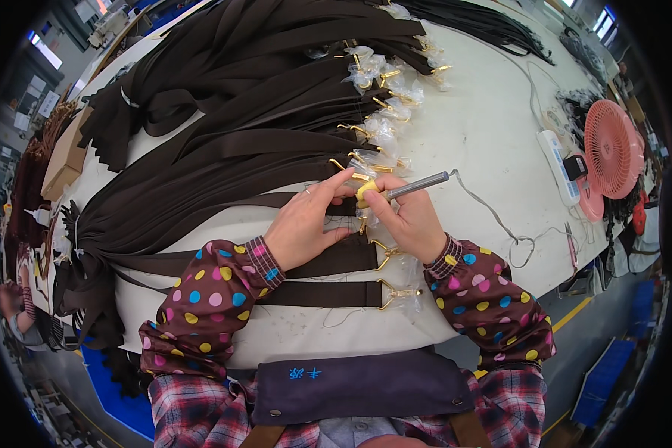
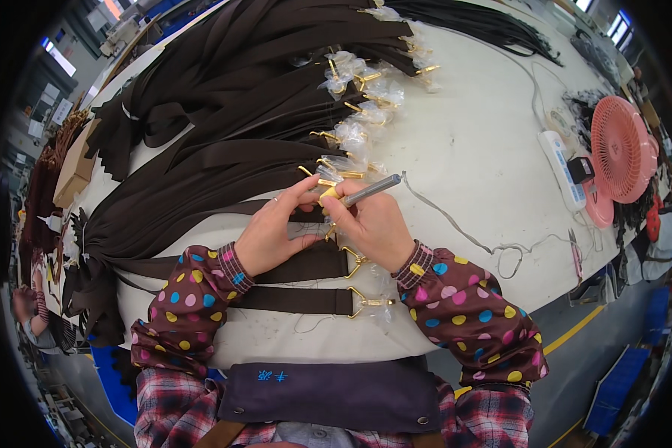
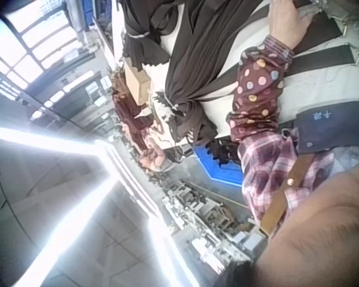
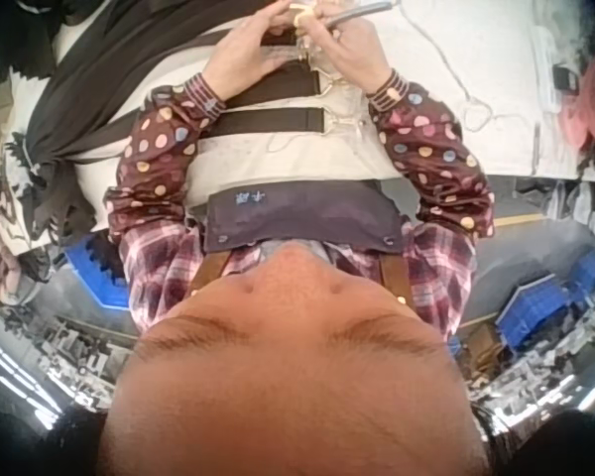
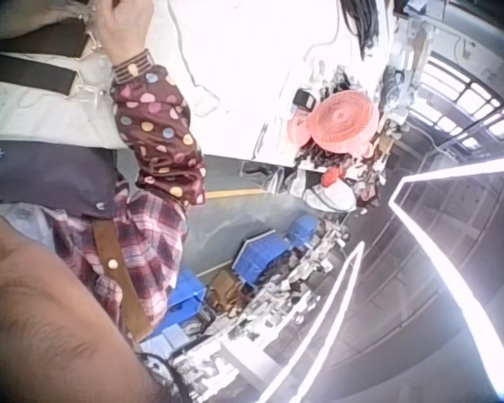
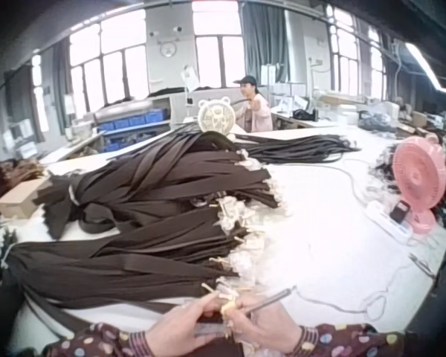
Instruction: The person uses a yellow-handled tool to stitch or secure a metal clasp onto the end of a brown fabric strap. They repeat this process on several straps laid out on a white worktable in a factory setting.
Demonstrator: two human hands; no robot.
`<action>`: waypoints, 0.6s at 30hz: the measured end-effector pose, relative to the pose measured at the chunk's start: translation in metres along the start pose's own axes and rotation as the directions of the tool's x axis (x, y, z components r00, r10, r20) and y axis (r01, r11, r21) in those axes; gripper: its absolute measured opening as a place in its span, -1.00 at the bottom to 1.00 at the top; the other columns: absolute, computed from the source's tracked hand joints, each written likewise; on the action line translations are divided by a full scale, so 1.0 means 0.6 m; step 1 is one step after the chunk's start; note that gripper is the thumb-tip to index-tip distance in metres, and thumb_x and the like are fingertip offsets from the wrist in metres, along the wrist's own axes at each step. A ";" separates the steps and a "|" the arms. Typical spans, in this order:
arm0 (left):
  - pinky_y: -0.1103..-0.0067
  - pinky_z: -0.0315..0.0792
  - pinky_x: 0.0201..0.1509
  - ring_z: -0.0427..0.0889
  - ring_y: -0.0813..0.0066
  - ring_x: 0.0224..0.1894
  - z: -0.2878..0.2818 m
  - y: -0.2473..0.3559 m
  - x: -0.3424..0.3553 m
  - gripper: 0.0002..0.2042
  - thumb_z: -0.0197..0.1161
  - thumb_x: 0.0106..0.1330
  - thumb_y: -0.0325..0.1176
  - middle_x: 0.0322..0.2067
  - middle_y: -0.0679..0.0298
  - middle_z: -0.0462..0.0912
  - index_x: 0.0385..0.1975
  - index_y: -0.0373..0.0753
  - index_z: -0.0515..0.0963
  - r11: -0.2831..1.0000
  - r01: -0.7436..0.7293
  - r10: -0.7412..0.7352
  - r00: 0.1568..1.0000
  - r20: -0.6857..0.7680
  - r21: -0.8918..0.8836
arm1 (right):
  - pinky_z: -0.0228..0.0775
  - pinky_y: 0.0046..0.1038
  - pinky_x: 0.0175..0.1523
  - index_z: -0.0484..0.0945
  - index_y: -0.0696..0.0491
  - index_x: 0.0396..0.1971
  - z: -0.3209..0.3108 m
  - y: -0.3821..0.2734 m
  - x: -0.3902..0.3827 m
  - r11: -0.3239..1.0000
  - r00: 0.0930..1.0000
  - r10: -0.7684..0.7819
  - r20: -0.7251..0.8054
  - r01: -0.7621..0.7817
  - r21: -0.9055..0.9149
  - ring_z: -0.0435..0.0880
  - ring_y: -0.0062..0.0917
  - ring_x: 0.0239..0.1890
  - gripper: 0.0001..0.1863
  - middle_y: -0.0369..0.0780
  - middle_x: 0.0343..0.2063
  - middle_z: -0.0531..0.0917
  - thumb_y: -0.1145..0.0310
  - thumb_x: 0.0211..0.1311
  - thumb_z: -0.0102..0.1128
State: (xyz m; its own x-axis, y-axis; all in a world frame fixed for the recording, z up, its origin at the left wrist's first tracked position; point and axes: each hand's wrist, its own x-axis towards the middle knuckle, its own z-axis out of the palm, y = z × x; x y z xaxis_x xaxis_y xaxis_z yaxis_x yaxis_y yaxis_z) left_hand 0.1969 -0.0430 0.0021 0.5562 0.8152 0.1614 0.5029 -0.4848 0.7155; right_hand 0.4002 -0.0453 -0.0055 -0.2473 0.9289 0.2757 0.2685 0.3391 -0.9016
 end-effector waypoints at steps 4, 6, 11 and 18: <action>0.43 0.45 0.09 0.54 0.31 -0.03 0.000 0.000 -0.001 -0.12 0.46 -0.02 -0.51 0.02 0.25 0.53 0.35 -0.13 0.11 1.000 -0.010 0.010 1.000 -0.007 0.012 | 0.30 -0.57 -0.29 0.54 0.17 -0.34 -0.007 -0.010 -0.001 0.997 0.996 0.069 0.055 -0.067 -0.044 0.46 -0.65 -0.42 -0.80 -0.29 -0.51 0.55 0.32 0.35 0.11; 0.41 0.42 0.09 0.54 0.31 -0.04 -0.001 -0.001 0.000 -0.13 0.45 0.01 -0.46 0.02 0.28 0.54 0.35 -0.15 0.08 0.999 -0.016 0.016 1.000 0.006 0.030 | 0.30 -0.56 -0.28 0.53 0.17 -0.34 -0.006 -0.007 -0.002 0.998 0.997 0.053 0.048 -0.051 -0.048 0.46 -0.64 -0.42 -0.80 -0.28 -0.51 0.55 0.32 0.35 0.12; 0.42 0.43 0.11 0.54 0.31 -0.03 0.000 -0.001 -0.001 -0.11 0.47 -0.03 -0.50 0.03 0.25 0.53 0.35 -0.13 0.10 1.000 -0.007 0.007 1.000 0.003 0.020 | 0.31 -0.56 -0.28 0.54 0.18 -0.34 -0.006 -0.015 -0.001 0.999 0.998 0.051 0.049 -0.051 0.007 0.46 -0.63 -0.41 -0.80 -0.27 -0.51 0.55 0.33 0.35 0.12; 0.42 0.41 0.13 0.53 0.31 -0.01 -0.001 -0.002 0.000 -0.10 0.48 -0.03 -0.48 0.06 0.25 0.52 0.35 -0.16 0.10 0.999 -0.015 0.015 1.000 0.002 0.031 | 0.32 -0.55 -0.33 0.55 0.17 -0.35 -0.003 -0.010 -0.002 0.999 0.999 0.034 0.027 -0.033 -0.025 0.49 -0.63 -0.46 -0.80 -0.27 -0.52 0.57 0.33 0.33 0.12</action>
State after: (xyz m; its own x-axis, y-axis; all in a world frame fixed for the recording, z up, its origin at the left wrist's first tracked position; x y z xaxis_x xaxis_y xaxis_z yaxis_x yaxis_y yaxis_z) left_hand 0.1961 -0.0420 0.0015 0.5652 0.8070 0.1710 0.5144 -0.5069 0.6917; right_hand 0.4008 -0.0479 0.0003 -0.2634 0.9355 0.2356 0.2997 0.3114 -0.9018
